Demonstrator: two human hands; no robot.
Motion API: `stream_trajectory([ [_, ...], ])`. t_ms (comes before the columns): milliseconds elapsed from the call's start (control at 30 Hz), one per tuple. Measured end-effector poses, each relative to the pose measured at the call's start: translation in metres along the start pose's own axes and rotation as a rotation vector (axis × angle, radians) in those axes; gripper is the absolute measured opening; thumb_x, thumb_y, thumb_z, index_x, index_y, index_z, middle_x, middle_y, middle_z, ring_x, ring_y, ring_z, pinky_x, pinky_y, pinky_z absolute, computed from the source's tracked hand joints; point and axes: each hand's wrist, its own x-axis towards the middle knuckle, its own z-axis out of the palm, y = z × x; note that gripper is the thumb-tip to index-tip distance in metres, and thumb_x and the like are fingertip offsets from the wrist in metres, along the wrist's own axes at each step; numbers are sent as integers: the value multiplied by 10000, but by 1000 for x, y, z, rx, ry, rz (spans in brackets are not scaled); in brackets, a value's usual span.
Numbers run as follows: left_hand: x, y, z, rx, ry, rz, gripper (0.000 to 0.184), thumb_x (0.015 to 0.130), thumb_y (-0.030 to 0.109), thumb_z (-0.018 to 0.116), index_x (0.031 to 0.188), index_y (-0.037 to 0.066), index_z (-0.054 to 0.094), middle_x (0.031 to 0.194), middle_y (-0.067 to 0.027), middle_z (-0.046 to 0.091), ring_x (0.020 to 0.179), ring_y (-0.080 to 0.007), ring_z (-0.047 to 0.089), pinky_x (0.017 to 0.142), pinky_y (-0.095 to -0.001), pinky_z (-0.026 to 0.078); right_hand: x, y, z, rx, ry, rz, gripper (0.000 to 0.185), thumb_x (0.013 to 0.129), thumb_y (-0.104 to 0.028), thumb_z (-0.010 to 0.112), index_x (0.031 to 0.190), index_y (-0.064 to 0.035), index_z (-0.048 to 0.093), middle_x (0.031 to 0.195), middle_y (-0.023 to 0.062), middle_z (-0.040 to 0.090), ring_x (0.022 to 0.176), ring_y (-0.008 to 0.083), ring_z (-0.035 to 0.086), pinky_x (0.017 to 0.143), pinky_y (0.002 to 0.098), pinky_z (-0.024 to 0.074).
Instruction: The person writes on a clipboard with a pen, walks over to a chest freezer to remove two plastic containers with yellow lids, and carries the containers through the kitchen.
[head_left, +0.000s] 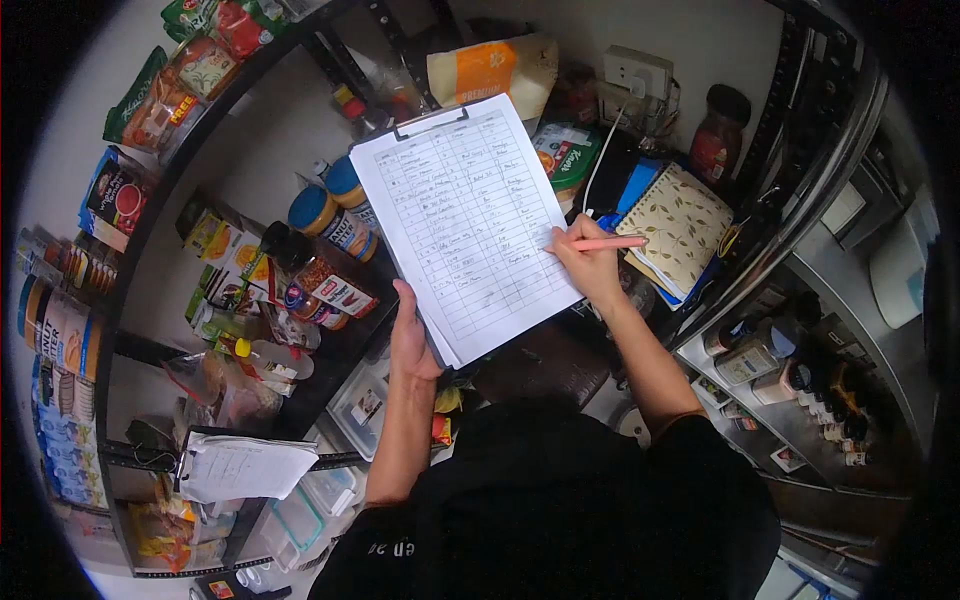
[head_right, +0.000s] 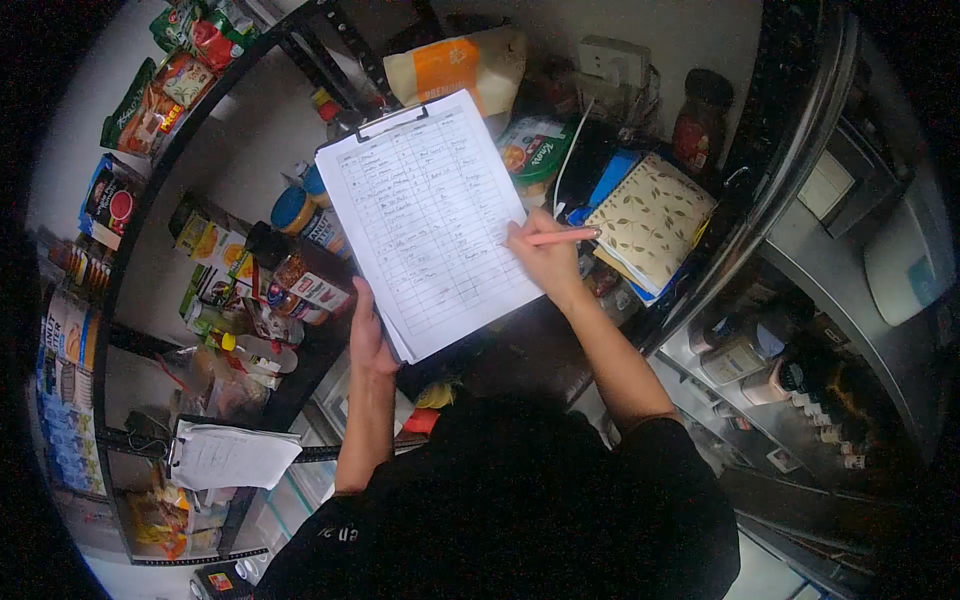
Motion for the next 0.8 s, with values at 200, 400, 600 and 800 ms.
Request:
stream_trajectory([
  [200, 0, -1, 0, -35, 0, -23, 669, 920, 510, 424, 1343, -5, 375, 1316, -177, 475, 1146, -295, 517, 954, -411, 442, -1, -3, -4, -5, -3, -18, 258, 835, -25, 624, 657, -40, 438, 626, 7, 490, 590, 61, 525, 529, 207, 406],
  [400, 0, 1, -2, 37, -1, -8, 716, 911, 548, 397, 1383, 16, 317, 1367, -162, 425, 1201, -303, 474, 988, -429, 409, -1, 5, -2, -18, -12, 14, 256, 847, -31, 610, 661, -41, 435, 631, 10, 495, 621, 75, 564, 547, 209, 420],
  [600, -1, -1, 0, 1, 23, 0, 675, 925, 515, 405, 1348, -10, 366, 1327, -181, 464, 1155, -295, 510, 958, -410, 438, -1, 10, -2, -4, -7, 4, 271, 852, -35, 607, 654, -45, 423, 625, 4, 482, 599, 75, 557, 554, 208, 425],
  [800, -3, -1, 0, -33, -13, -8, 678, 924, 516, 405, 1352, -7, 362, 1329, -181, 462, 1159, -296, 507, 963, -410, 433, 0, 5, 1, 82, 45, 37, 275, 857, -36, 602, 658, -50, 414, 624, -4, 473, 583, 67, 538, 544, 195, 418],
])
